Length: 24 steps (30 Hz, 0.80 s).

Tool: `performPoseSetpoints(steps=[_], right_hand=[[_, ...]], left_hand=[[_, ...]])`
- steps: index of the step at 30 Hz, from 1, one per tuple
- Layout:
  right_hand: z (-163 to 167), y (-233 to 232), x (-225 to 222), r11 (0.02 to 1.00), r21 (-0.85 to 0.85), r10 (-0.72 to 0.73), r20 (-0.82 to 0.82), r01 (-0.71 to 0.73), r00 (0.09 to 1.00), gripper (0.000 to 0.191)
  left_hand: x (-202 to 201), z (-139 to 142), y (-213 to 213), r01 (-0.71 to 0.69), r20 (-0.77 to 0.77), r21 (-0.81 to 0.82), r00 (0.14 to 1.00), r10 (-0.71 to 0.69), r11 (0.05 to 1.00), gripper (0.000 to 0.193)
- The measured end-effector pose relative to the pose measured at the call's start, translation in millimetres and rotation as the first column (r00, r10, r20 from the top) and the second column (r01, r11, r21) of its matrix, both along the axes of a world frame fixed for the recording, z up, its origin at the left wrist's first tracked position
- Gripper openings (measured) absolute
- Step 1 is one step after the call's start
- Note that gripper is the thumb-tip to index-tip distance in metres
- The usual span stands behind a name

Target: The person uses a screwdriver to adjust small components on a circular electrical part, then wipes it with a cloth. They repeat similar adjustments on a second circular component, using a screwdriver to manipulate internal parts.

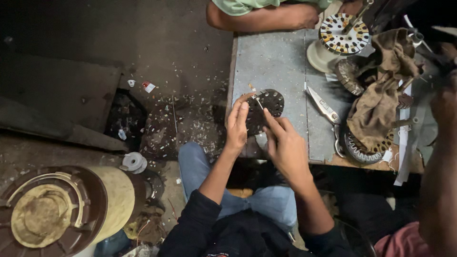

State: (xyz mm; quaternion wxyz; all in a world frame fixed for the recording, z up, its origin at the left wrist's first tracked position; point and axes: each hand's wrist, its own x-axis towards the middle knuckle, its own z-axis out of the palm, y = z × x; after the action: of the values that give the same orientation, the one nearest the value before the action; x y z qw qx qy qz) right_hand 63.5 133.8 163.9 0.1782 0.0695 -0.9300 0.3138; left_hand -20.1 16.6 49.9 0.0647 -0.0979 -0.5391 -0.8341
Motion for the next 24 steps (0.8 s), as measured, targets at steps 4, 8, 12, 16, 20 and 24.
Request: performPoseSetpoints(steps=[4,8,12,16,20,24], right_hand=[[19,5,3,0.994,0.109,-0.006,0.054,0.001,0.998,0.042],[33,7,-3,0.963,0.265,-0.048,0.031,0.038,0.998,0.040],[46,16,-8,0.894,0.442,-0.058,-0.041,0.071,0.997,0.039],[59,26,-13,0.829,0.553,-0.004,-0.142,0.083,0.990,0.037],[71,27,-19,0.769,0.635,0.050,-0.169,0.070,0.984,0.032],[77,35,-32,0.683,0.731,0.151,-0.149,0.006,0.977,0.041]], left_hand=[[2,3,2,0.024,0.066,0.102,0.997,-0.031,0.995,0.036],[5,6,3,-0.019,0.082,0.064,0.997,0.014,0.998,0.036],[4,8,4,-0.069,-0.016,0.035,0.997,0.069,0.997,0.038],[3,5,6,-0.073,0.047,0.020,0.996,0.072,0.997,0.039],[4,-2,6,-0.083,0.057,0.038,0.995,0.081,0.996,0.040],[4,-7,7,-0.056,0.064,0.100,0.997,0.050,0.993,0.039]])
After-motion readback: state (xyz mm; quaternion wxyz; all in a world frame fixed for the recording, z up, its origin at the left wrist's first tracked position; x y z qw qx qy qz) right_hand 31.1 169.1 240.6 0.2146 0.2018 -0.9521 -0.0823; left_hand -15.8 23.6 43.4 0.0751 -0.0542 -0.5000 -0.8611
